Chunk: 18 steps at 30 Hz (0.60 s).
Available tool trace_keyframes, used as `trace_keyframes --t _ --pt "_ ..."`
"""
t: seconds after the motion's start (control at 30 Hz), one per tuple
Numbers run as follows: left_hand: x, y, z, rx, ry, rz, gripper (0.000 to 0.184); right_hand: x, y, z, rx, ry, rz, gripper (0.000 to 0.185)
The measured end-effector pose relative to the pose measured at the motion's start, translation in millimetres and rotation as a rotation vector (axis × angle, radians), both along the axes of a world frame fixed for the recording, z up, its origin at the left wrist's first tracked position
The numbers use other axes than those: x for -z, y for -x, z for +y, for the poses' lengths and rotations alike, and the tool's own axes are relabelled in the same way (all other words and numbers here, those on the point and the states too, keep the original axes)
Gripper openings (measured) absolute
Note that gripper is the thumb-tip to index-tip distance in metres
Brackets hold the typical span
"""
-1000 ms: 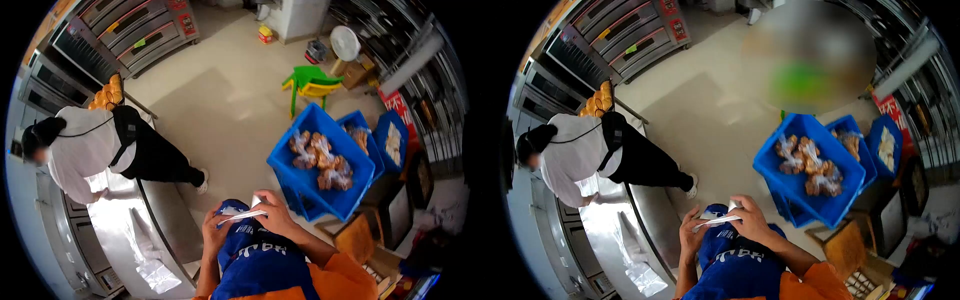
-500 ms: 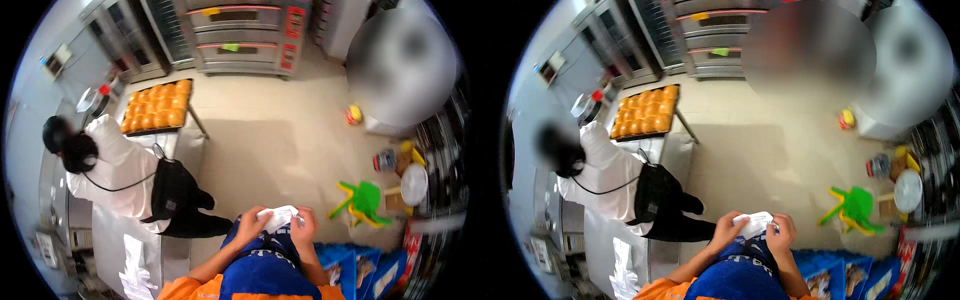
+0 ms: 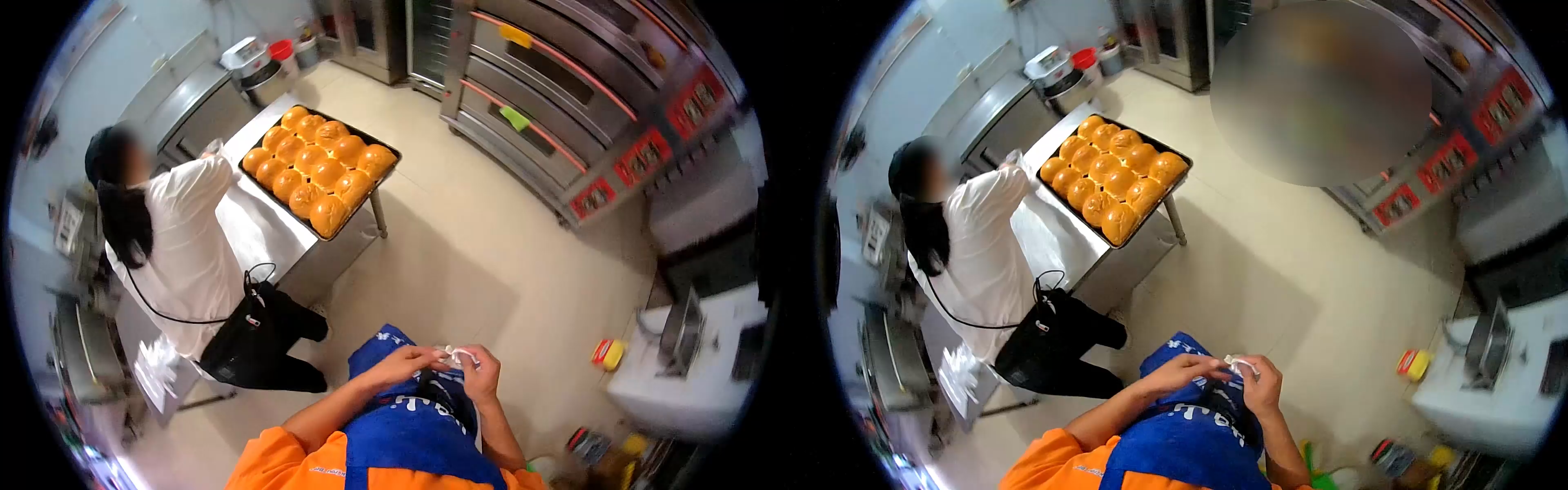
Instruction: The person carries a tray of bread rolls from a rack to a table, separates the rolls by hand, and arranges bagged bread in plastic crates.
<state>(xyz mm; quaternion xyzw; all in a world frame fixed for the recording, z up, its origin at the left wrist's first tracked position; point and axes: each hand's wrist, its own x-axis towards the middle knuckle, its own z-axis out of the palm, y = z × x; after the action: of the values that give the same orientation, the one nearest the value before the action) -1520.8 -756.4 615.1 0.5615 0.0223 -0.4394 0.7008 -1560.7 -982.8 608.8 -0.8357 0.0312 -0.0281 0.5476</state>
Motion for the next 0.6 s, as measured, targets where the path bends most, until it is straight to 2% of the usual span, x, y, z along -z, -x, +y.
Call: trace_keyframes --t 0.03,0.1,0.13,0.17,0.2,0.27,0.3,0.37,0.5,0.57,0.6 --pt "-3 -16 3 0.001 -0.042 -0.056 0.042 3 -23 -12 0.023 -0.080 0.139 0.011" --pt "9 -45 12 -0.322 -0.134 -0.159 0.043 16 -82 -30 0.026 -0.102 0.165 0.010" --pt "15 -61 19 -0.438 -0.330 -0.225 0.039 22 -114 -42 0.017 -0.137 0.208 0.010" --pt "46 -72 26 -0.676 -0.315 -0.229 0.036 32 -146 -48 0.013 -0.172 0.244 0.010" --pt "62 -87 37 -0.815 -0.415 -0.238 0.031 43 -178 -52 0.013 -0.223 0.272 0.010" --pt "88 -121 63 -1.049 -0.465 -0.131 0.027 51 -244 -45 0.031 -0.289 0.338 0.011" --pt "106 -135 75 -1.208 -0.396 -0.099 0.027 54 -276 -40 0.051 -0.322 0.371 0.011" --pt "135 -166 100 -1.401 -0.433 -0.075 0.026 62 -342 -25 -0.042 -0.330 0.478 0.013" --pt "155 -230 150 -1.666 -0.663 -0.082 0.025 66 -448 30 -0.206 -0.461 0.689 0.015" --pt "140 -259 169 -1.694 -0.749 0.052 0.028 48 -499 68 -0.281 -0.482 0.747 0.026" --pt "143 -264 175 -1.652 -0.841 0.038 0.028 47 -520 79 -0.339 -0.463 0.776 0.029"
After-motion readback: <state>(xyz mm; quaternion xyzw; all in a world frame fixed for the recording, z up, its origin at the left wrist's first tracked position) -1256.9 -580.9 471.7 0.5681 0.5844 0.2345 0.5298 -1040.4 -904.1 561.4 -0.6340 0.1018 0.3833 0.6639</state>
